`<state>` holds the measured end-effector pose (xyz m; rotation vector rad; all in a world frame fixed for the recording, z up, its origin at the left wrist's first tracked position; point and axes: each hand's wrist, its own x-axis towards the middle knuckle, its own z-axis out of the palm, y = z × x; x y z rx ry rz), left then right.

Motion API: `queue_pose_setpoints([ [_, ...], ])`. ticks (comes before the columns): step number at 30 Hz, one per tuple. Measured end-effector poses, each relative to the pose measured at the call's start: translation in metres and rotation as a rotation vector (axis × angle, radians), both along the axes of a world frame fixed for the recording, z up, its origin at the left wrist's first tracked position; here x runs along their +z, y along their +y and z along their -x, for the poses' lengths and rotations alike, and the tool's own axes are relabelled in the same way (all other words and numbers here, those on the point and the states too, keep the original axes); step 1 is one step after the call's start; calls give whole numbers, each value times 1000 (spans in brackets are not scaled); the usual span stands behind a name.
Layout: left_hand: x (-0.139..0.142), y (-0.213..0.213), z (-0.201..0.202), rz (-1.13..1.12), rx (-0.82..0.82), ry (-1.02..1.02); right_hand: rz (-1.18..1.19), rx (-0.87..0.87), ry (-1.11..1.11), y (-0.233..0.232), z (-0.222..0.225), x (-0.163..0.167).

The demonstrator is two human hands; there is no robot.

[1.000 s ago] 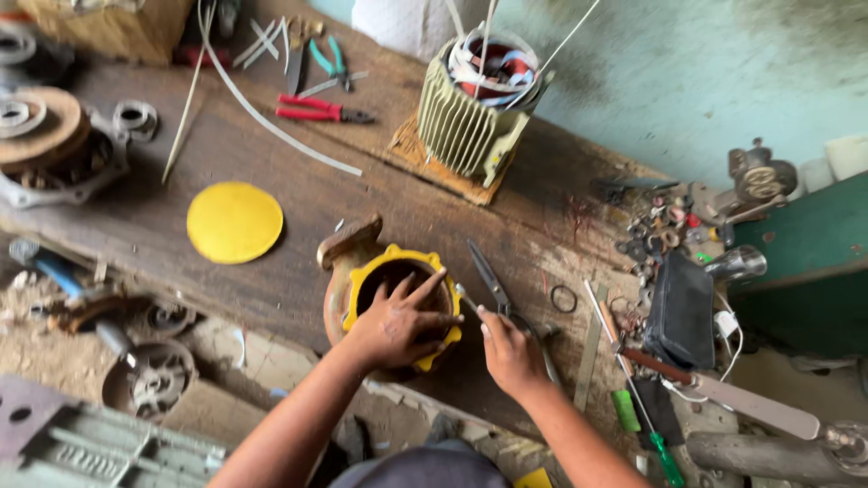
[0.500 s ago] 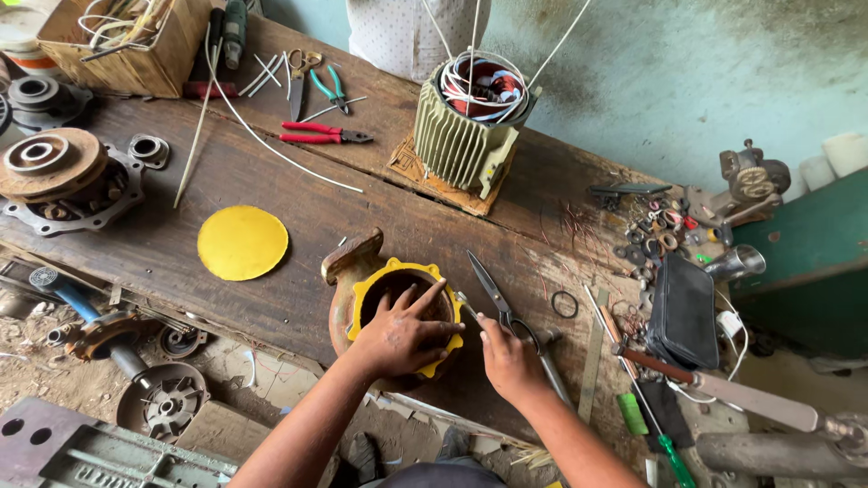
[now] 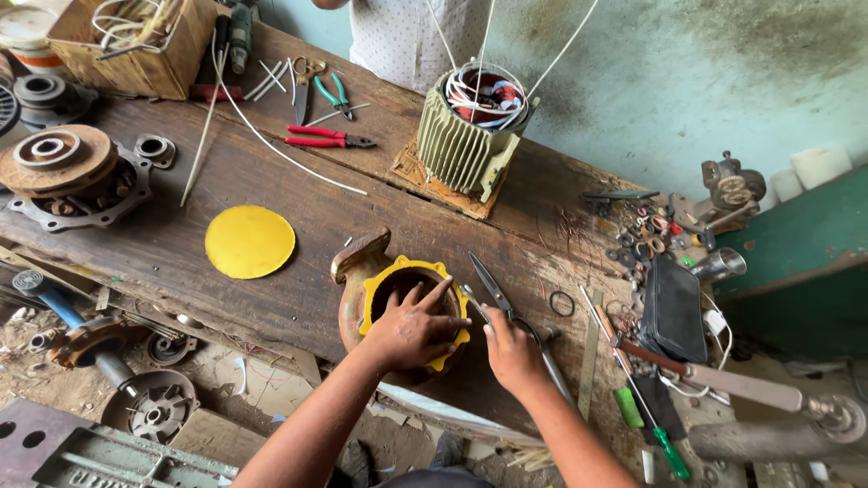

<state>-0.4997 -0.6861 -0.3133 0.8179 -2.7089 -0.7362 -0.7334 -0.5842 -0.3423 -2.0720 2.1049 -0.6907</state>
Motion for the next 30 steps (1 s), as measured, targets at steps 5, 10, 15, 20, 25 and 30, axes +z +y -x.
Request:
queue_pose_setpoints([
  [5,-6,0,1,1,-14,9,75,-95,-175,-3,4,9],
  [10,-10,1,0,-18,-11,6,55,-9,-188,4,-3,16],
  [15,-10,0,-1,-42,-2,18,232,53,-136,10,-10,11],
  [20,-9,3,1,-29,-1,8,90,33,-74,10,-3,1],
  [25,-9,3,3,28,10,14,188,144,-89,5,6,0],
  [30,-10,4,3,12,10,24,160,151,-69,5,6,1],
])
